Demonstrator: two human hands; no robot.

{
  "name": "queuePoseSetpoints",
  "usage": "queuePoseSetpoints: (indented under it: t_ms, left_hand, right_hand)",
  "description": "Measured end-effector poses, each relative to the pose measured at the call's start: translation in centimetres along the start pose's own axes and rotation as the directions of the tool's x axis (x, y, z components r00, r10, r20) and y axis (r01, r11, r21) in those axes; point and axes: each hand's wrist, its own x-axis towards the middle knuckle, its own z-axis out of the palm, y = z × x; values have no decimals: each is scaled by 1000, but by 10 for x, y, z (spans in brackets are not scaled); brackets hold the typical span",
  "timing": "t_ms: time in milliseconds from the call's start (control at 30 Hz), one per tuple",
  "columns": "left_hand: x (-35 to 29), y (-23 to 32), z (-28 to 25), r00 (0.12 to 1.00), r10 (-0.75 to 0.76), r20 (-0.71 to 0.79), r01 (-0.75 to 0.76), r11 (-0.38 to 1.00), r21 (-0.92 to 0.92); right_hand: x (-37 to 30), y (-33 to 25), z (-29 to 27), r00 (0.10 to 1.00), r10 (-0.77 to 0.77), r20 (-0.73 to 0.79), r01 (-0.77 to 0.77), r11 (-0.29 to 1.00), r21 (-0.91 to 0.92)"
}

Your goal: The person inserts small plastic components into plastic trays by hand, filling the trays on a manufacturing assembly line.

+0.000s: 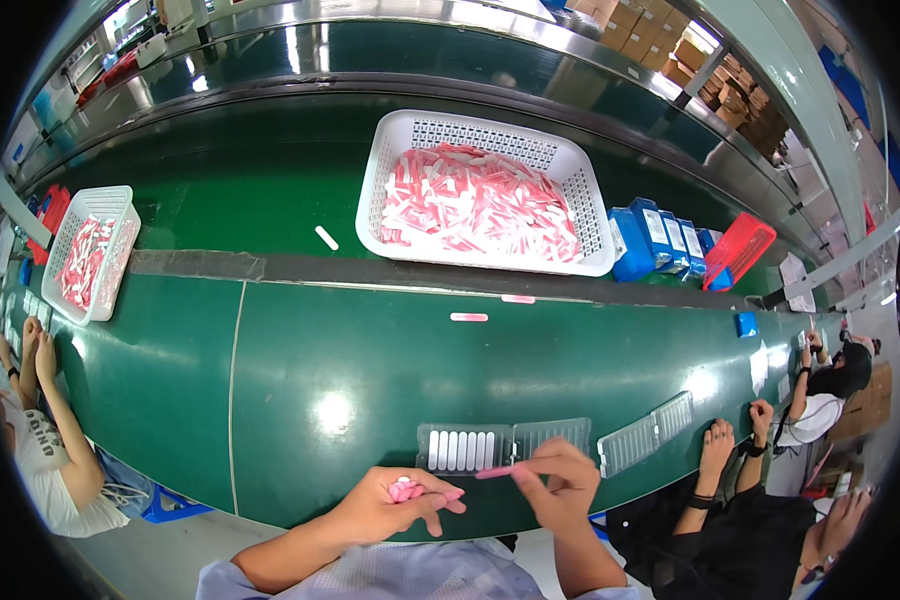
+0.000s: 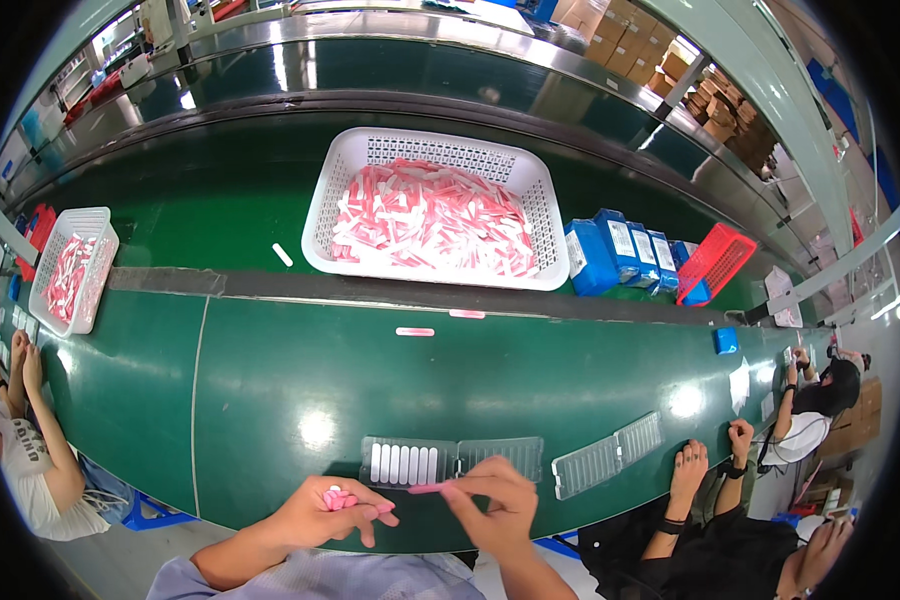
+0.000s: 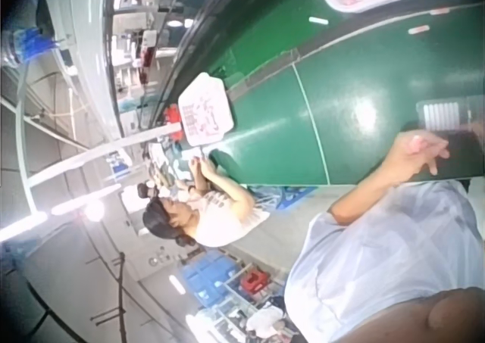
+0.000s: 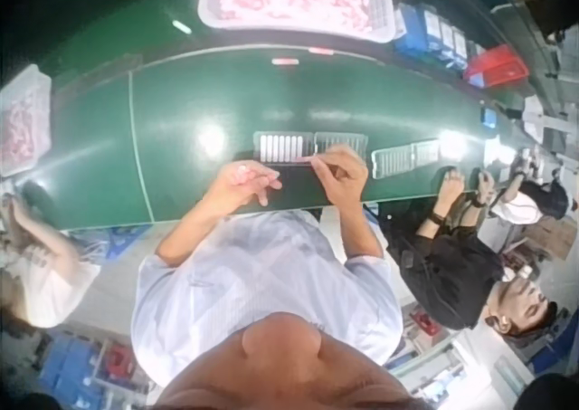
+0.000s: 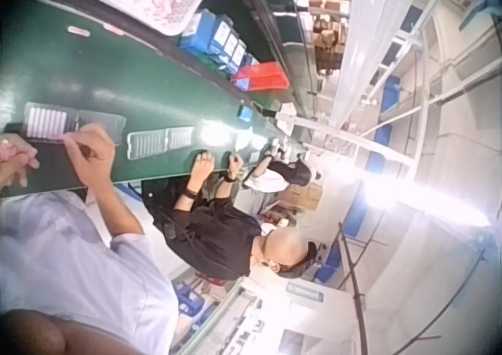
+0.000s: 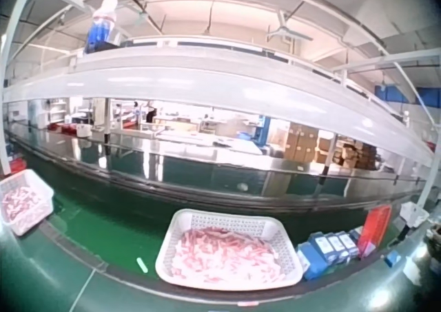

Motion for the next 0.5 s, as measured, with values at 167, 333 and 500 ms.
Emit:
queuePoseSetpoints:
  t_ms: [167,333,500]
  left_hand:
    - [-4,-3,-10,978,166,-127,-153,982,109]
    - [-3,-7,-24,930,296,-218,-219,923,318]
    - [-5,-11,-26,905,334,-264,-233,907,351]
  right_hand:
    - [10,26,-30,735,-511,446,668,429,-608]
    - [7,25,-28,777,-320,542,627,474,-619]
    - [8,21,-28,770,-293,566,628,506,-591]
